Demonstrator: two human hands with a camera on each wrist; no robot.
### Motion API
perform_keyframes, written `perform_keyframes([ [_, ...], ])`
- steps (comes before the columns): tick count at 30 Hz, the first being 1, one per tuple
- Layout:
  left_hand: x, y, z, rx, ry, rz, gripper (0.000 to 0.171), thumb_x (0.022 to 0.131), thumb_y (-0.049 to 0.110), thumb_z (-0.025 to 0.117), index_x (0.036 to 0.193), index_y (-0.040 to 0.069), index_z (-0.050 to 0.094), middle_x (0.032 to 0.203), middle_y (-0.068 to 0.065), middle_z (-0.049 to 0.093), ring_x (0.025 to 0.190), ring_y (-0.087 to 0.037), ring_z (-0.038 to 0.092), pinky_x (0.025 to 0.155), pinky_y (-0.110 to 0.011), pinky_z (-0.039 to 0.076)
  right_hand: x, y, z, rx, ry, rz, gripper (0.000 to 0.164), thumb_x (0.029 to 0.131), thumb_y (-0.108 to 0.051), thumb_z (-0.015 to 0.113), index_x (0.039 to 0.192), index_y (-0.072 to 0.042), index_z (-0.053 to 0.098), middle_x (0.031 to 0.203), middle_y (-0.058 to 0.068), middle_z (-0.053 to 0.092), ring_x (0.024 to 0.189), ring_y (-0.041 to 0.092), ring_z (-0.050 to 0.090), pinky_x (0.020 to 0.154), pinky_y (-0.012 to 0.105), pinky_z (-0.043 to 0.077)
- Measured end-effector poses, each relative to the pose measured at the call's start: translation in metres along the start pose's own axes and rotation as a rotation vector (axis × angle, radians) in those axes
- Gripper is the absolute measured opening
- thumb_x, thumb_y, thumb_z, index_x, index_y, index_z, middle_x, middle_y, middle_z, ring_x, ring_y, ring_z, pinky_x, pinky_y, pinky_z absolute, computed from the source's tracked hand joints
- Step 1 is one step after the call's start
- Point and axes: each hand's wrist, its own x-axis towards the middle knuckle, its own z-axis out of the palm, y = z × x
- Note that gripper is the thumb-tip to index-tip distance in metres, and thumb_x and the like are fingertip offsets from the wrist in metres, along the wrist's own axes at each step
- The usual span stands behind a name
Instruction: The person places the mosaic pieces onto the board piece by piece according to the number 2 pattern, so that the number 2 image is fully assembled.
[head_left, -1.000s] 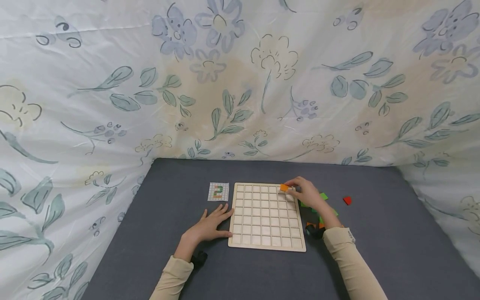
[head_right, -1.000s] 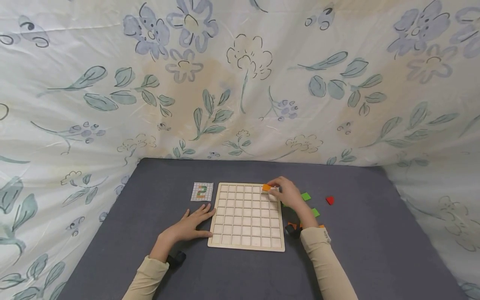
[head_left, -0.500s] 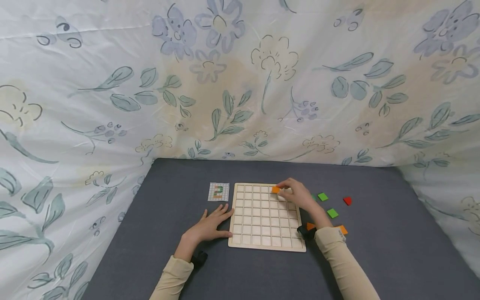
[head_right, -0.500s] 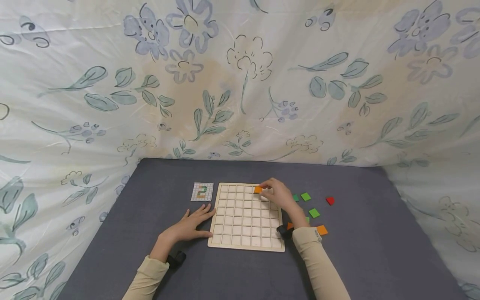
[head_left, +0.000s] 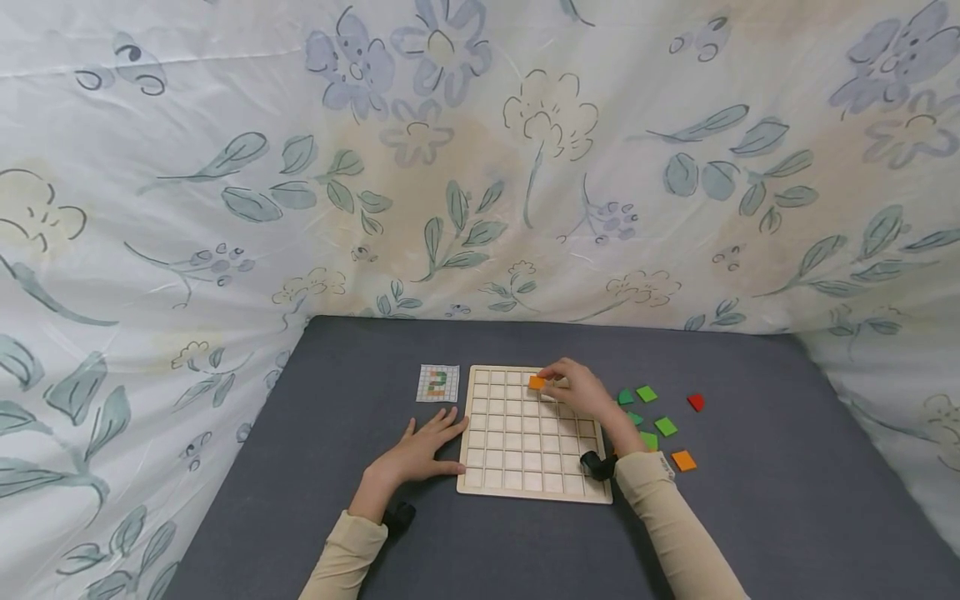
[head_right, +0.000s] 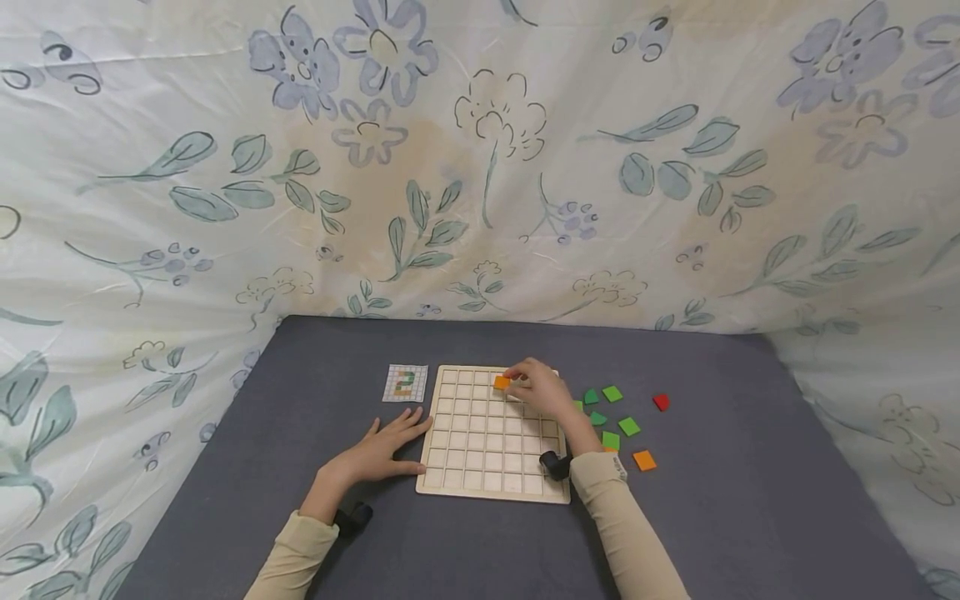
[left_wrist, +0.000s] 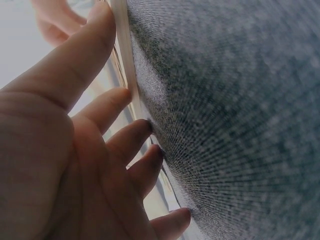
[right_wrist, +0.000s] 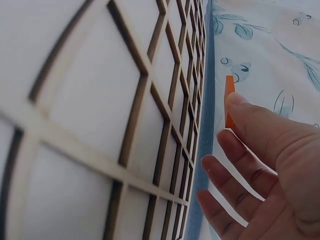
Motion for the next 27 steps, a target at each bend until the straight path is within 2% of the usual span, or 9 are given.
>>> perform_keyframes([
  [18, 0.002, -0.002, 0.001, 0.010, -0.003, -0.016, 0.077, 0.084, 0.047, 0.063, 0.147, 0.022, 0.028, 0.154, -0.008, 0.018, 0.143, -0.029, 0.009, 0.108, -0.065, 0.001, 0.012, -0.007, 0.017, 0.062, -0.017, -0.032, 0.027, 0.085, -0.018, 0.068, 0.110, -0.009, 0.067, 0.099, 0.005, 0.058, 0.092, 0.022, 0.058, 0.079, 0.037, 0.050],
  [27, 0.003, -0.003, 0.001, 0.012, -0.002, -0.012, 0.077, 0.084, 0.046, 0.063, 0.148, 0.022, 0.028, 0.154, -0.008, 0.018, 0.143, -0.029, 0.010, 0.107, -0.065, 0.001, 0.017, -0.011, 0.023, -0.032, -0.004, -0.023, 0.024, 0.084, -0.022, 0.070, 0.107, -0.013, 0.070, 0.096, 0.003, 0.058, 0.089, 0.021, 0.056, 0.073, 0.036, 0.048],
])
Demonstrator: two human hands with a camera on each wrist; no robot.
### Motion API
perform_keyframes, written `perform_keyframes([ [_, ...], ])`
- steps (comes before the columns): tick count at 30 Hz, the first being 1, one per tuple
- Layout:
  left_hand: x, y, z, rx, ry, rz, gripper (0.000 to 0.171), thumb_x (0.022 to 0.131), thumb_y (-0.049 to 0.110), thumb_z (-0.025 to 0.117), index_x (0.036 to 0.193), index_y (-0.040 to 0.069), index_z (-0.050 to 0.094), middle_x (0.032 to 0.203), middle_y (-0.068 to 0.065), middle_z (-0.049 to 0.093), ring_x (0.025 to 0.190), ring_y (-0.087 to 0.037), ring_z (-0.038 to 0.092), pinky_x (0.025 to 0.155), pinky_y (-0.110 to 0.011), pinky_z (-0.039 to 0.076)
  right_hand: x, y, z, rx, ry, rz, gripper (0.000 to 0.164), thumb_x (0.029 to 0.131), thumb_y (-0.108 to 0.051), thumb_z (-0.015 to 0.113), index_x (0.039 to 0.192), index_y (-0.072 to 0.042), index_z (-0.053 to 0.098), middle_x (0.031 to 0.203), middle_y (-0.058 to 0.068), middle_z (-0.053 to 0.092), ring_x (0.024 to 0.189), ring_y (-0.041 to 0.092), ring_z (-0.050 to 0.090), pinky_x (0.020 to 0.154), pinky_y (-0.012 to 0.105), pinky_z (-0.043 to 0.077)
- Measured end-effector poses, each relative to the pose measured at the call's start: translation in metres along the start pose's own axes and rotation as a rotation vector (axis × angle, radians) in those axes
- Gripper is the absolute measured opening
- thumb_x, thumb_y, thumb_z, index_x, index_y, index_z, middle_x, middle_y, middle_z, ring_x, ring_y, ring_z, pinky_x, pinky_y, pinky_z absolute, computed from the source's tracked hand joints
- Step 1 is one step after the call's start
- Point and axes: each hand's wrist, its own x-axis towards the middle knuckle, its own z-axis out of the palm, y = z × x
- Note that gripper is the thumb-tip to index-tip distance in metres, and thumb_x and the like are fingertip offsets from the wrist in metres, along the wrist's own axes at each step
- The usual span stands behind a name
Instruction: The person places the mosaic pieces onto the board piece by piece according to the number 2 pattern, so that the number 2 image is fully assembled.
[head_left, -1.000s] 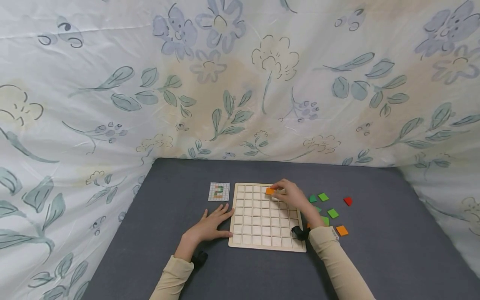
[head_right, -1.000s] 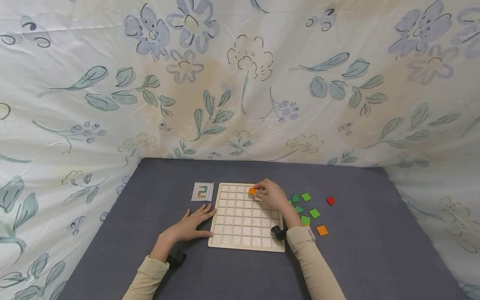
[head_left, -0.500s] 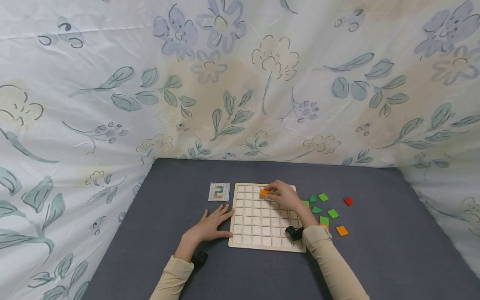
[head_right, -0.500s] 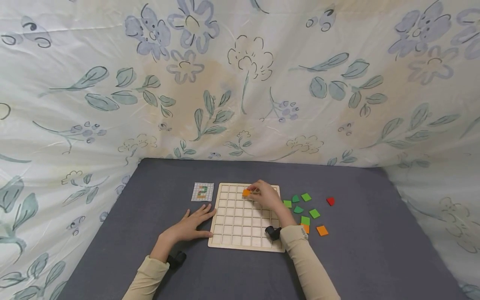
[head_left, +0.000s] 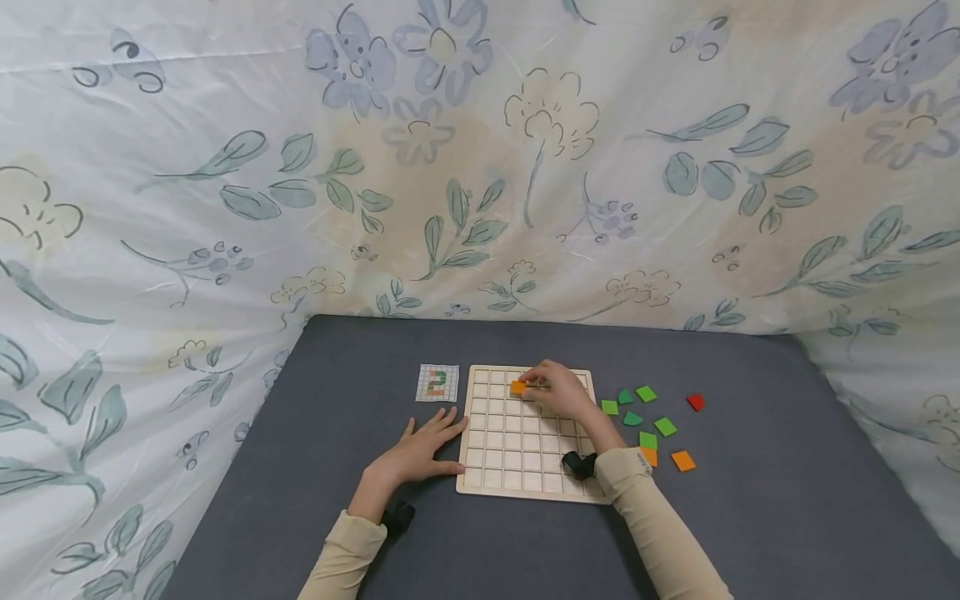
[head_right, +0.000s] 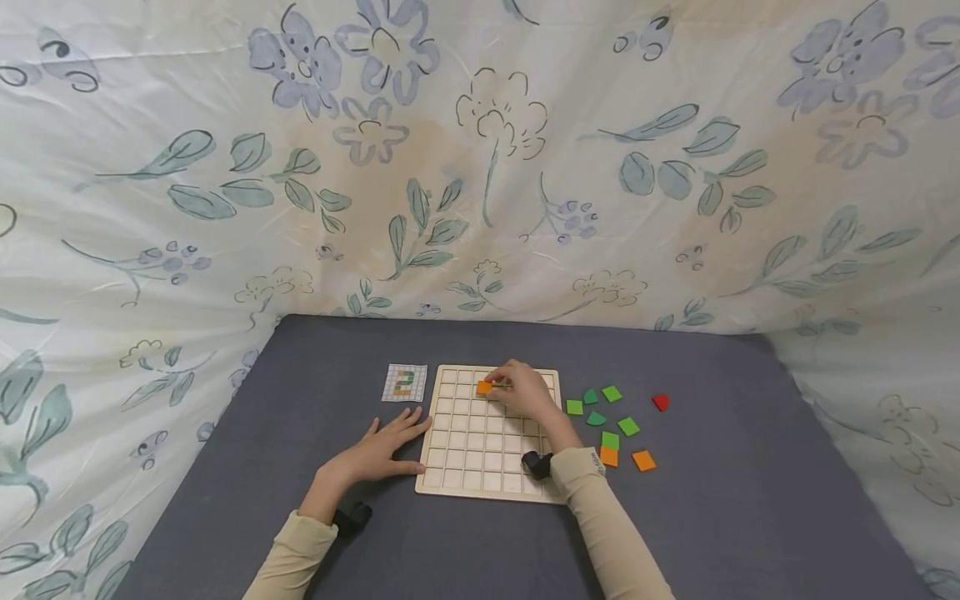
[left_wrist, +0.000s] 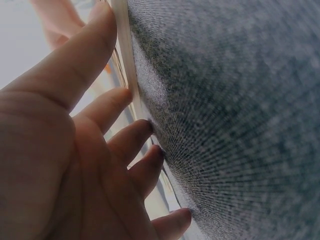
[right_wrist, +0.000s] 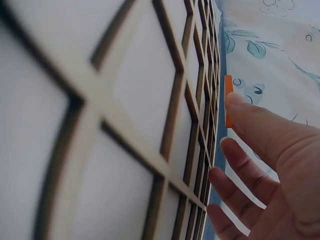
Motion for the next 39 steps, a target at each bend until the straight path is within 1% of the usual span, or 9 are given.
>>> perform_keyframes([
  [6, 0.0005, 0.0001, -0.0004, 0.004, -0.006, -0.002, 0.077, 0.084, 0.047, 0.063, 0.148, 0.022, 0.028, 0.154, -0.008, 0.018, 0.143, -0.029, 0.009, 0.107, -0.065, 0.001, 0.0031, 0.0010, 0.0056, -0.055, 0.009, 0.012, 0.025, 0.081, -0.028, 0.072, 0.105, -0.019, 0.071, 0.097, 0.002, 0.057, 0.085, 0.017, 0.051, 0.070, 0.031, 0.043],
  [11, 0.0010, 0.0001, 0.0001, 0.005, -0.003, -0.006, 0.077, 0.083, 0.046, 0.063, 0.147, 0.022, 0.028, 0.154, -0.008, 0.018, 0.143, -0.029, 0.009, 0.107, -0.065, 0.001, 0.0039, -0.0011, 0.0068, -0.064, 0.009, 0.020, 0.025, 0.080, -0.029, 0.073, 0.103, -0.021, 0.072, 0.097, 0.001, 0.055, 0.086, 0.017, 0.050, 0.071, 0.032, 0.039],
  [20, 0.0012, -0.0005, 0.0007, 0.004, 0.002, -0.007, 0.077, 0.083, 0.047, 0.063, 0.147, 0.023, 0.028, 0.154, -0.007, 0.018, 0.143, -0.029, 0.009, 0.108, -0.065, 0.000, 0.0043, -0.0040, 0.0079, -0.076, 0.020, 0.028, 0.023, 0.080, -0.027, 0.073, 0.102, -0.021, 0.072, 0.095, 0.001, 0.055, 0.084, 0.017, 0.047, 0.075, 0.034, 0.034],
  [25, 0.0008, -0.0004, 0.0008, 0.005, 0.004, -0.006, 0.077, 0.083, 0.047, 0.063, 0.147, 0.023, 0.029, 0.154, -0.008, 0.018, 0.143, -0.029, 0.009, 0.108, -0.065, 0.001, 0.0036, -0.0055, 0.0079, -0.072, 0.033, 0.012, 0.023, 0.078, -0.025, 0.075, 0.101, -0.019, 0.073, 0.093, 0.002, 0.055, 0.082, 0.017, 0.048, 0.074, 0.034, 0.035],
  [29, 0.0009, -0.0005, 0.0010, 0.010, 0.005, -0.005, 0.077, 0.083, 0.047, 0.064, 0.147, 0.022, 0.029, 0.154, -0.008, 0.019, 0.143, -0.029, 0.010, 0.108, -0.065, 0.001, 0.0037, -0.0059, 0.0077, -0.078, 0.030, 0.011, 0.024, 0.078, -0.026, 0.075, 0.101, -0.020, 0.073, 0.095, 0.002, 0.056, 0.082, 0.017, 0.048, 0.074, 0.034, 0.035],
  [36, 0.0006, 0.0002, 0.0010, 0.006, 0.002, -0.009, 0.077, 0.083, 0.047, 0.064, 0.147, 0.022, 0.029, 0.154, -0.008, 0.019, 0.143, -0.029, 0.010, 0.107, -0.065, 0.001, 0.0033, -0.0065, 0.0070, -0.076, 0.022, 0.020, 0.025, 0.078, -0.026, 0.075, 0.102, -0.020, 0.073, 0.094, 0.003, 0.055, 0.078, 0.017, 0.042, 0.068, 0.030, 0.030],
  [39, 0.0006, 0.0002, 0.0007, 0.006, -0.002, -0.011, 0.077, 0.083, 0.047, 0.064, 0.147, 0.022, 0.029, 0.154, -0.008, 0.019, 0.143, -0.028, 0.009, 0.108, -0.065, 0.001, 0.0032, -0.0065, 0.0071, -0.060, 0.021, 0.021, 0.025, 0.078, -0.025, 0.075, 0.103, -0.019, 0.073, 0.095, 0.003, 0.055, 0.078, 0.017, 0.043, 0.068, 0.030, 0.031],
])
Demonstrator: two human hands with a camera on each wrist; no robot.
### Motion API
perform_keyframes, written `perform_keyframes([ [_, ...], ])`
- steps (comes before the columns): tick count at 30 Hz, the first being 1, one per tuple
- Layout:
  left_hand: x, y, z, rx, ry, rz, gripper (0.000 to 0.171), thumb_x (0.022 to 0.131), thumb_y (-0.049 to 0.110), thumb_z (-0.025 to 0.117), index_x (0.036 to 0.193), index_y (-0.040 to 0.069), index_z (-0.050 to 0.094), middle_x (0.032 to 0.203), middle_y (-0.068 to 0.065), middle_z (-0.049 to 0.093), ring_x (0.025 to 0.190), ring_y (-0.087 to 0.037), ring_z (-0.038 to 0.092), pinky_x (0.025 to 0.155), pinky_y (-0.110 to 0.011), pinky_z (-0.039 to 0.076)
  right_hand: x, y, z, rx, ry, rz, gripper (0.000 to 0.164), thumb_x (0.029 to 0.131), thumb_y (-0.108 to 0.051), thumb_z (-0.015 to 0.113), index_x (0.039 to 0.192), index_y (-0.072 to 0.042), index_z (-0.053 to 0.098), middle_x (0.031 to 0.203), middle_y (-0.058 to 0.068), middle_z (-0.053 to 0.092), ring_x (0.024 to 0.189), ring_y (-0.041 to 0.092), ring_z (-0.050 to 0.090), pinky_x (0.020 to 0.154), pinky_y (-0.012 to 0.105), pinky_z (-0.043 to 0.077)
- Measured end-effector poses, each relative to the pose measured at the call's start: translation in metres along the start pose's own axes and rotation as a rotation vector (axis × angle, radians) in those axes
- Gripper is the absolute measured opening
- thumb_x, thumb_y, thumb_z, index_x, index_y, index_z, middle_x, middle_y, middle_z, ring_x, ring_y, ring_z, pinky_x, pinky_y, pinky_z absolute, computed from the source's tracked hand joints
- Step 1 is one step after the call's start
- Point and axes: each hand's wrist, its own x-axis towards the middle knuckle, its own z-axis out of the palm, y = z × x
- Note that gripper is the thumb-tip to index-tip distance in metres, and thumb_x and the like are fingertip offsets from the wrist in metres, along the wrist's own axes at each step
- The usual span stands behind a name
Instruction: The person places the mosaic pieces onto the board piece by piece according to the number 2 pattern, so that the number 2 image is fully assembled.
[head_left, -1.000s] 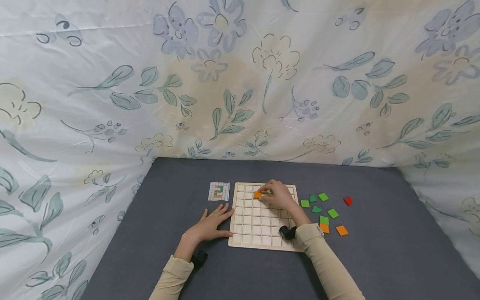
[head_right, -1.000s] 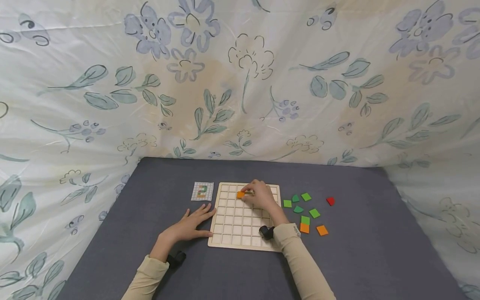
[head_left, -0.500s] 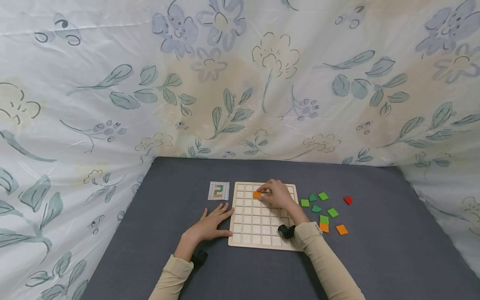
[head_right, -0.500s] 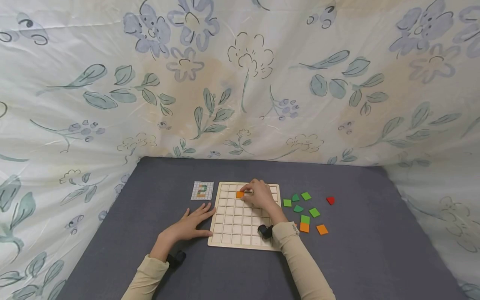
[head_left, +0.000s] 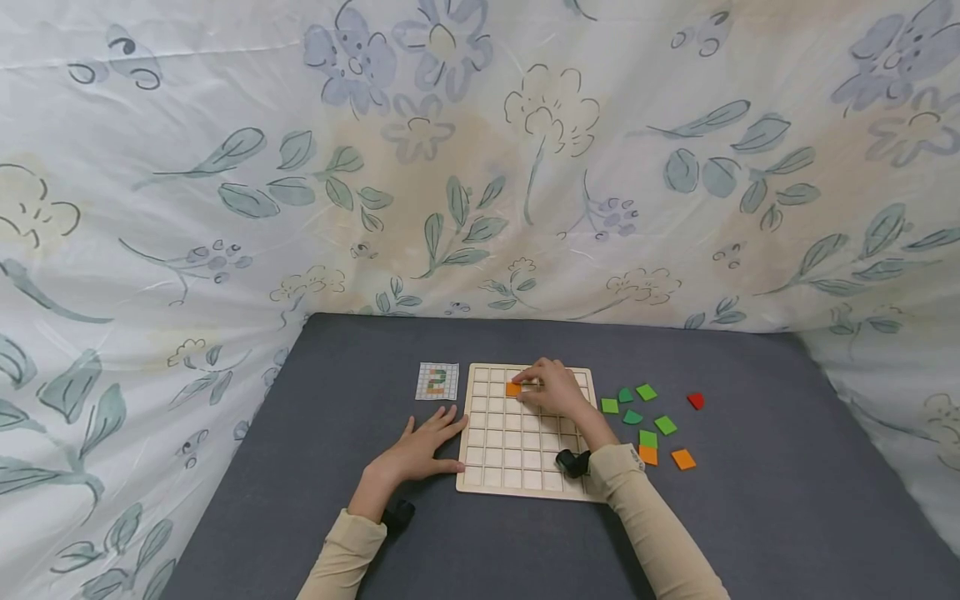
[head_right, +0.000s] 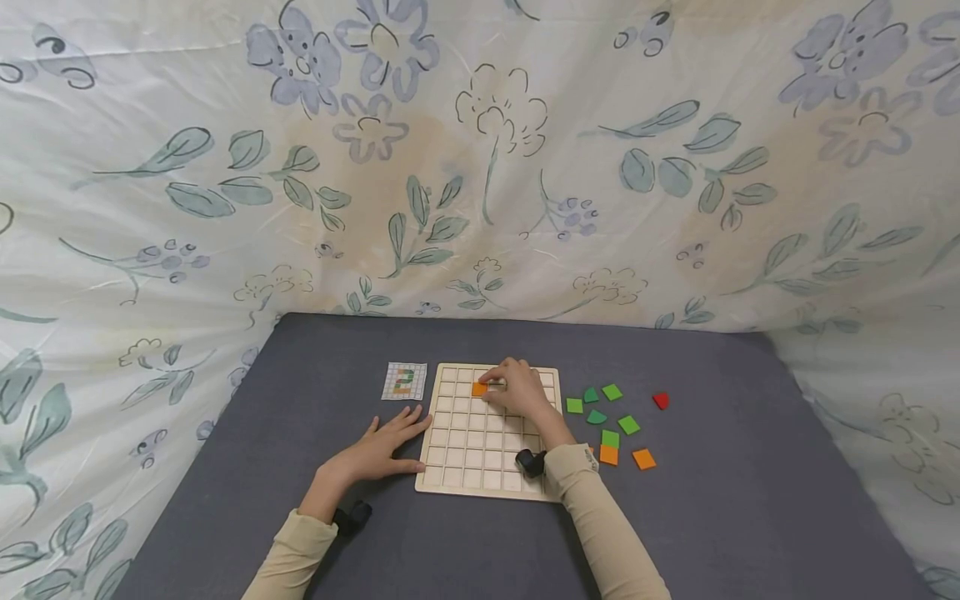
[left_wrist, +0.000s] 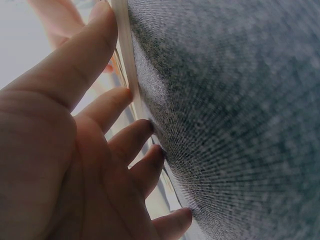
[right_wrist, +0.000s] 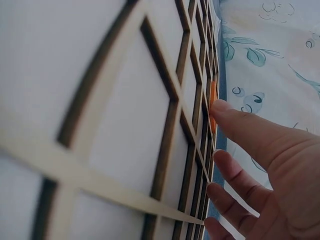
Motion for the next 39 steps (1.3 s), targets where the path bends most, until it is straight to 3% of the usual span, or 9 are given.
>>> perform_keyframes([
  [11, -0.001, 0.000, 0.000, 0.002, 0.008, 0.008, 0.078, 0.083, 0.047, 0.064, 0.148, 0.022, 0.028, 0.154, -0.008, 0.019, 0.143, -0.029, 0.010, 0.108, -0.065, 0.002, -0.004, 0.001, -0.004, 0.039, -0.019, 0.011, 0.025, 0.082, -0.024, 0.072, 0.106, -0.019, 0.071, 0.097, 0.003, 0.054, 0.087, 0.021, 0.048, 0.072, 0.034, 0.037],
  [18, -0.003, 0.002, -0.002, 0.003, 0.007, 0.014, 0.078, 0.083, 0.046, 0.064, 0.147, 0.020, 0.029, 0.154, -0.010, 0.019, 0.143, -0.030, 0.011, 0.107, -0.066, 0.002, -0.008, 0.004, -0.011, 0.080, -0.016, 0.022, 0.028, 0.082, -0.021, 0.071, 0.110, -0.015, 0.070, 0.099, 0.006, 0.055, 0.084, 0.021, 0.047, 0.070, 0.033, 0.039],
  [23, -0.003, 0.003, -0.002, 0.002, 0.004, 0.009, 0.078, 0.083, 0.045, 0.064, 0.147, 0.019, 0.028, 0.154, -0.010, 0.019, 0.143, -0.030, 0.011, 0.108, -0.065, 0.002, -0.011, 0.010, -0.014, 0.066, 0.004, 0.006, 0.029, 0.083, -0.021, 0.071, 0.111, -0.014, 0.069, 0.100, 0.007, 0.055, 0.083, 0.022, 0.047, 0.066, 0.032, 0.039],
  [32, -0.003, 0.002, -0.002, -0.003, 0.007, 0.019, 0.078, 0.083, 0.045, 0.064, 0.147, 0.018, 0.029, 0.153, -0.011, 0.020, 0.143, -0.031, 0.012, 0.107, -0.066, 0.002, -0.018, 0.015, -0.025, 0.073, -0.011, 0.042, 0.031, 0.085, -0.023, 0.068, 0.115, -0.014, 0.067, 0.104, 0.009, 0.054, 0.094, 0.028, 0.053, 0.077, 0.042, 0.045],
  [39, -0.003, 0.002, -0.002, -0.003, 0.007, 0.011, 0.078, 0.083, 0.045, 0.064, 0.147, 0.020, 0.029, 0.154, -0.009, 0.019, 0.143, -0.030, 0.011, 0.107, -0.065, 0.002, -0.023, 0.020, -0.034, 0.048, -0.014, 0.061, 0.033, 0.085, -0.023, 0.068, 0.117, -0.014, 0.066, 0.103, 0.010, 0.055, 0.088, 0.026, 0.050, 0.070, 0.037, 0.040],
])
